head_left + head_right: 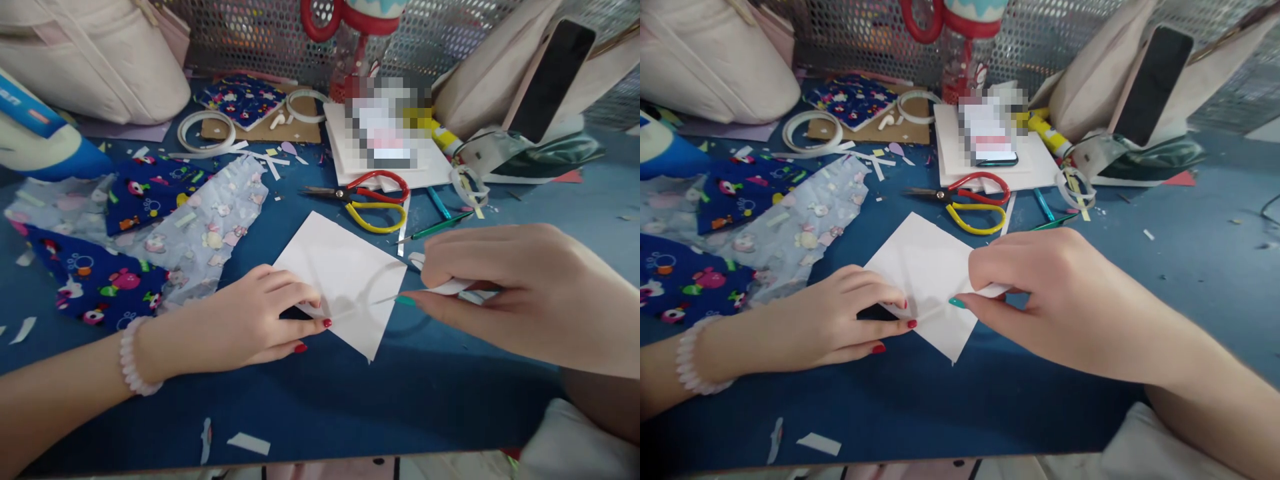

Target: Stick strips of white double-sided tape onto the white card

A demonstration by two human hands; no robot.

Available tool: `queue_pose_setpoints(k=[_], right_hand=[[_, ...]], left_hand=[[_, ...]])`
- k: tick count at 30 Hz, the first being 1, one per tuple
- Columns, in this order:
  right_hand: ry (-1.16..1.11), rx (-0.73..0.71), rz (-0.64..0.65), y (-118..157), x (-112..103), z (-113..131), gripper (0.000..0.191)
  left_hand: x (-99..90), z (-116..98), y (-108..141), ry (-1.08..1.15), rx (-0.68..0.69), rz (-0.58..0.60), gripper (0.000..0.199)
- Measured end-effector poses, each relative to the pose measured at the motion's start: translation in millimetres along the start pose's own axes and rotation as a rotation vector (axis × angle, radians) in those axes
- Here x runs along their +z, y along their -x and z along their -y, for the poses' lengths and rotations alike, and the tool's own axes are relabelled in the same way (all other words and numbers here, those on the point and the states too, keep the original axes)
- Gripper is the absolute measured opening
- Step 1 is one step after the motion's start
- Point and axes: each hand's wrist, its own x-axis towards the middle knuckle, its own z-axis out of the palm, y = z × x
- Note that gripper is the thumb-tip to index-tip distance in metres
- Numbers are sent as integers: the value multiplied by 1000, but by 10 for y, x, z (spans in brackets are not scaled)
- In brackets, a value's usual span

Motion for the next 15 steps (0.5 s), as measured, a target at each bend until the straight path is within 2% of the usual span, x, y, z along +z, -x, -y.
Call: queue_pose_setpoints(k=[8, 12, 15], right_hand=[[292, 65, -75, -48, 205, -251, 33], [564, 184, 93, -93, 260, -223, 24], [666, 277, 197, -162, 276, -162, 22]], left_hand=[[3, -36, -12, -94, 7, -9, 22], [-1, -42, -29, -102, 13, -24, 23], [-9, -45, -39, -106, 29, -26, 25]])
